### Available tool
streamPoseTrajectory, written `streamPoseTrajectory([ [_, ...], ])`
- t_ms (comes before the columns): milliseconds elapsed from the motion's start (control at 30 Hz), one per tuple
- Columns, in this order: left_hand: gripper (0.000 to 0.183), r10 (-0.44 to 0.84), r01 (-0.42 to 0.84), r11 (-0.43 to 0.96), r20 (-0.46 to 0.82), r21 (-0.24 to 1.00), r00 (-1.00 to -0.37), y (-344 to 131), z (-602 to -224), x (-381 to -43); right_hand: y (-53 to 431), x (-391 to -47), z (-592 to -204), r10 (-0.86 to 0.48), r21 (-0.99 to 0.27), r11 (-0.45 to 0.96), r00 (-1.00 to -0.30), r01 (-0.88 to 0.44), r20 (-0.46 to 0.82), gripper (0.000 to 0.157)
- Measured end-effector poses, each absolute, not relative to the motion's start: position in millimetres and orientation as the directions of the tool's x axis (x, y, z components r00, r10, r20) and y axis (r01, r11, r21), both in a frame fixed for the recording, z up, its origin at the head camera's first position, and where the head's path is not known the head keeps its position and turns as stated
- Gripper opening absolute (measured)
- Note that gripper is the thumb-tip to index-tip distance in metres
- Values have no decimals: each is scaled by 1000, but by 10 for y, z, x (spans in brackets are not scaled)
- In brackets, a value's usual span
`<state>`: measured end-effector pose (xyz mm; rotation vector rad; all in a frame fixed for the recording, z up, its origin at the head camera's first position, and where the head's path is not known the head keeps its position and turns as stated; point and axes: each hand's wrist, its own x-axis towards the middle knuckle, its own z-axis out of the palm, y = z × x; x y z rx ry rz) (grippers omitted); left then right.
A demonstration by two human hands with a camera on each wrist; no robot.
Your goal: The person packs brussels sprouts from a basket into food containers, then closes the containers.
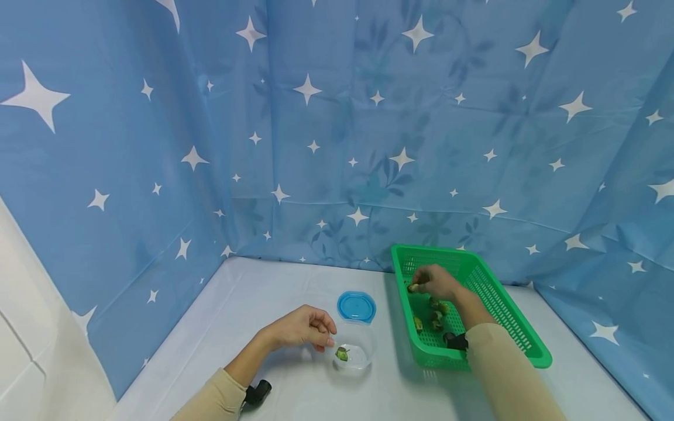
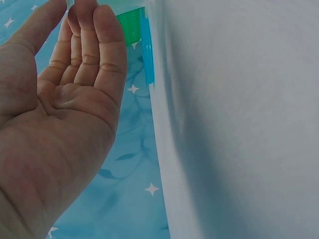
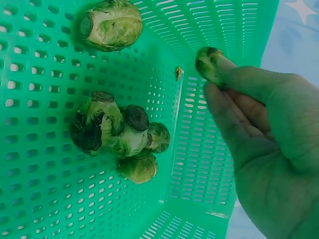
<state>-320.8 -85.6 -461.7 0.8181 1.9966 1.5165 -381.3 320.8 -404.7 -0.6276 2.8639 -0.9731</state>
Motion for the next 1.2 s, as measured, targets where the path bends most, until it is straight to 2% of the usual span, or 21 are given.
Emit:
streamPoseTrajectory([
  [133,35,717,167,203,-30,965,-696,-858,-4615,-3206,3196,-3834,-4049,-331,-575,742,-934,-346,136,11],
  [367,34,717,160,201,-34,966,-696,-871,-4626,-3212,3171,-3865,-4024,-253,-562,742,-929,-365,269,24],
  [467,36,717,159,201,-35,966,-696,-878,-4628,-3216,3150,-3884,-4013,-212,-570,737,-925,-363,316,22],
  [667,35,714,162,204,-33,965,-699,-879,-4625,-3222,3106,-3882,-3968,-158,-550,743,-898,-382,411,14],
  [933,34,717,164,209,-37,964,-697,-853,-4621,-3219,3092,-3858,-3886,-142,-545,733,-875,-407,462,20],
  [1200,34,716,170,208,-32,963,-698,-862,-4618,-3211,3020,-3876,-3771,-135,-528,696,-811,-487,569,18],
])
